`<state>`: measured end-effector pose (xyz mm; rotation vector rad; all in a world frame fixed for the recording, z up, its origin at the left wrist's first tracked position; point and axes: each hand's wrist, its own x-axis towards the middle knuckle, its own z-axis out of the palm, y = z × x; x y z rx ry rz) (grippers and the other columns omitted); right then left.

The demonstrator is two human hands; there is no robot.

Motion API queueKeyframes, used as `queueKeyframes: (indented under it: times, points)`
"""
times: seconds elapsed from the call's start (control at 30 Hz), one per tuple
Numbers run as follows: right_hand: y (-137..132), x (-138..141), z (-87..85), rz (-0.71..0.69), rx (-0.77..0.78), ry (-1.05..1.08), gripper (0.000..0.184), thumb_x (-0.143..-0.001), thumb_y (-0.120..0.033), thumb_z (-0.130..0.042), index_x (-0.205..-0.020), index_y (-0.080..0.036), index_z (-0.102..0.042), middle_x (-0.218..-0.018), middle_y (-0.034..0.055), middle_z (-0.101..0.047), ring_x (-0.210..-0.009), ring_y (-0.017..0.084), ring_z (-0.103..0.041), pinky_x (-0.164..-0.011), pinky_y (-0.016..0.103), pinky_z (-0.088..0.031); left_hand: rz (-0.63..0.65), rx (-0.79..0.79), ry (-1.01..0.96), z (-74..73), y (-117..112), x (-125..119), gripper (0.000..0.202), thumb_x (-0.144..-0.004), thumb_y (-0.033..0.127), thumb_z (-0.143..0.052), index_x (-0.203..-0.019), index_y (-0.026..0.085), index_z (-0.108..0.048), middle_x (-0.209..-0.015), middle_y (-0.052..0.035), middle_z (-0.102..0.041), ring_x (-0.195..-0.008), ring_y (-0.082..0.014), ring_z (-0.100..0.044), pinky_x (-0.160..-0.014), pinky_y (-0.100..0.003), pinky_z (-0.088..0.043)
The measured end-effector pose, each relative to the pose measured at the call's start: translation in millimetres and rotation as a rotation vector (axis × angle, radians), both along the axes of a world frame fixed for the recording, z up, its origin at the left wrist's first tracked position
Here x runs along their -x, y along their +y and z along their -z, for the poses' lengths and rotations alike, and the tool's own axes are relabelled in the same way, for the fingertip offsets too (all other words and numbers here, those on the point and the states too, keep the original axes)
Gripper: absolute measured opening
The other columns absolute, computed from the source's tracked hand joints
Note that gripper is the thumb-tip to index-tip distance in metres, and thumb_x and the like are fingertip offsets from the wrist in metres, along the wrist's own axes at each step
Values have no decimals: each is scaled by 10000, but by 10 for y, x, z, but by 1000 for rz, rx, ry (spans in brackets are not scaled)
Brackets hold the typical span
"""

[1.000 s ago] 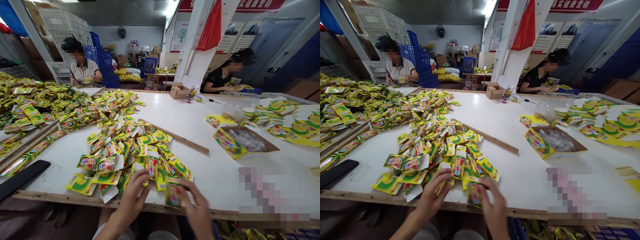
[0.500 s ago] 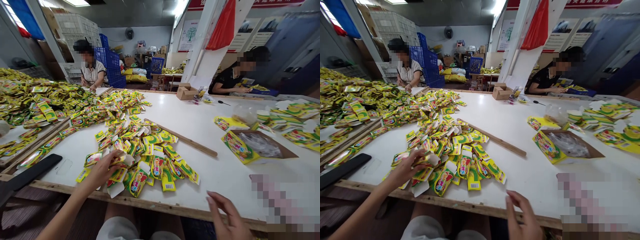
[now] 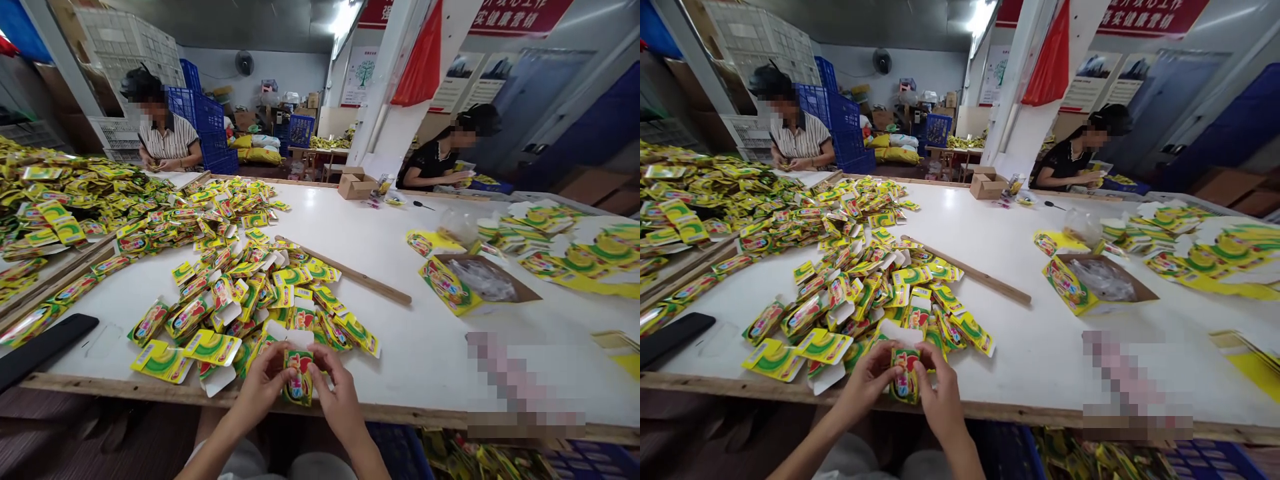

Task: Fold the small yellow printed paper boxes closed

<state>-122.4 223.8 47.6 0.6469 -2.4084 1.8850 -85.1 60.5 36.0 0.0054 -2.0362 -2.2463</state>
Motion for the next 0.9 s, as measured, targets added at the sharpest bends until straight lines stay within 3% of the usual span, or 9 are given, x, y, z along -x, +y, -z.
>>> queueKeyframes:
  times: [0.17,0.23,0.33,0.57,0.77,0.9]
  points:
    - [-50,136,-70,-29,-26,-3,124,-904,-303,-534,-869,-204,-600,-838,29,-652,-790,174,-628,-722,244,-499,-53,72,41,-55,-31,109,171,-842,290,-630,-976,188,-661,-990,-73,-681,-945,-216,-636,-836,-306,-495]
    - [-69,154,-48,-2,26,-20,115,-893,-301,-550,-942,-206,-594,-883,41,-660,-826,182,-634,-751,259,-505,-69,-13,73,-57,1,136,228,-828,269,-647,-1047,209,-626,-1027,-68,-679,-980,-213,-636,-867,-313,-490]
    - [-53,134,17,1,89,-85,271,-891,-289,-553,-1152,-219,-550,-1019,69,-669,-907,194,-647,-792,283,-520,-44,-95,67,-29,53,142,325,-824,239,-646,-1141,237,-573,-1046,-59,-690,-980,-203,-649,-873,-315,-496]
    - [7,162,58,17,37,7,154,-884,-275,-543,-925,-209,-677,-991,79,-694,-954,224,-646,-825,327,-526,-52,192,136,-41,71,198,177,-865,222,-570,-964,211,-716,-1014,-71,-705,-987,-212,-637,-902,-334,-488]
    - [-3,198,9,-1,-2,14,161,-888,-310,-567,-899,-196,-681,-1001,86,-691,-977,228,-639,-837,333,-523,-77,251,117,-49,83,217,184,-866,297,-580,-943,199,-715,-983,-82,-711,-962,-224,-643,-886,-347,-499]
    - [-22,207,-16,24,-29,-27,166,-881,-325,-570,-890,-188,-663,-909,67,-698,-853,209,-657,-756,298,-527,-116,232,30,-43,108,221,183,-843,306,-602,-964,197,-685,-902,-51,-703,-821,-192,-647,-754,-289,-518]
